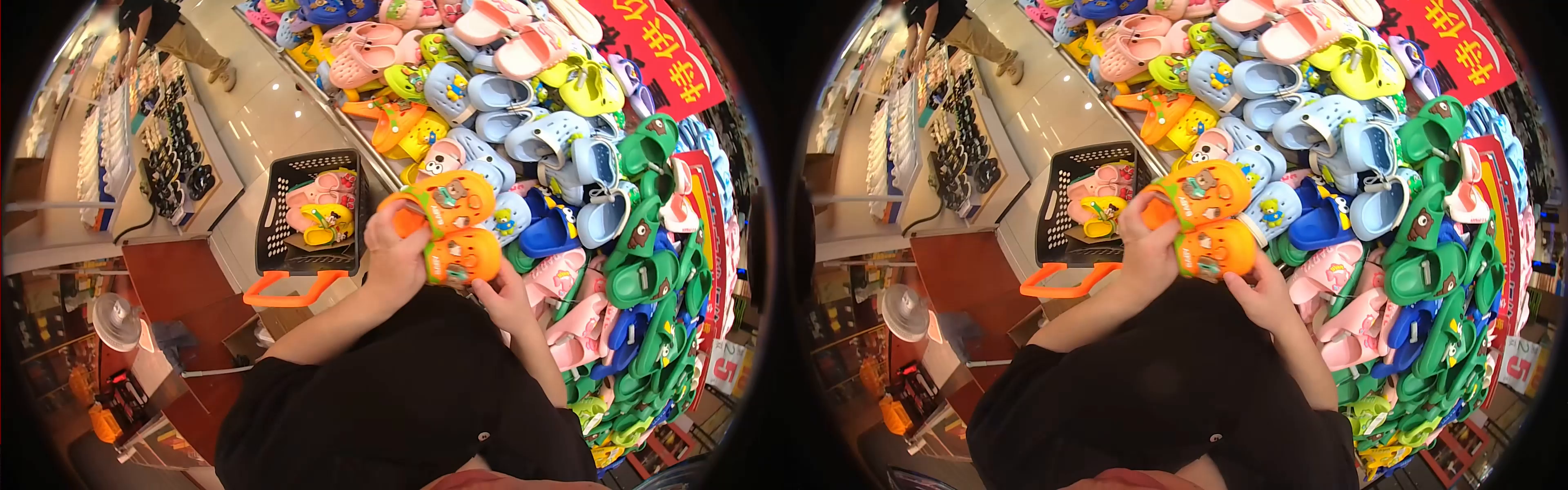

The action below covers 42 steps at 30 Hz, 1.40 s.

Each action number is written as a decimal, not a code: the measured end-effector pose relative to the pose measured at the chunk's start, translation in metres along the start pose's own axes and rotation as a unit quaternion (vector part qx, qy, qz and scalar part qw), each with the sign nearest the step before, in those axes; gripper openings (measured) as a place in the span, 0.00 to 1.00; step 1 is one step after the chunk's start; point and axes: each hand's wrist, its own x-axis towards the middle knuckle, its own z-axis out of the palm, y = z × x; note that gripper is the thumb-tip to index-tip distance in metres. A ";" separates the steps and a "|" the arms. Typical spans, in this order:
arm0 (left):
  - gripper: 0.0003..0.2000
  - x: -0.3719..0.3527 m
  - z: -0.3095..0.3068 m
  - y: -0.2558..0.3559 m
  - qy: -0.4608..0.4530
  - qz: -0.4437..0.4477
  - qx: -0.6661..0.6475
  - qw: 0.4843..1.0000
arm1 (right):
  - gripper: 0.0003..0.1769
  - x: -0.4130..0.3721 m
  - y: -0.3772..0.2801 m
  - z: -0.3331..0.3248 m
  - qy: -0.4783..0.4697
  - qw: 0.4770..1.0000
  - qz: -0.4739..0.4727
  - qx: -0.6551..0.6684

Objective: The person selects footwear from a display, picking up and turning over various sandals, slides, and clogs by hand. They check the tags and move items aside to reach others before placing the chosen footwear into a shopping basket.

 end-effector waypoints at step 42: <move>0.16 0.100 0.062 -0.044 -0.652 0.061 -0.054 0.754 | 0.21 -0.017 0.030 -0.038 0.200 0.980 0.003 -0.020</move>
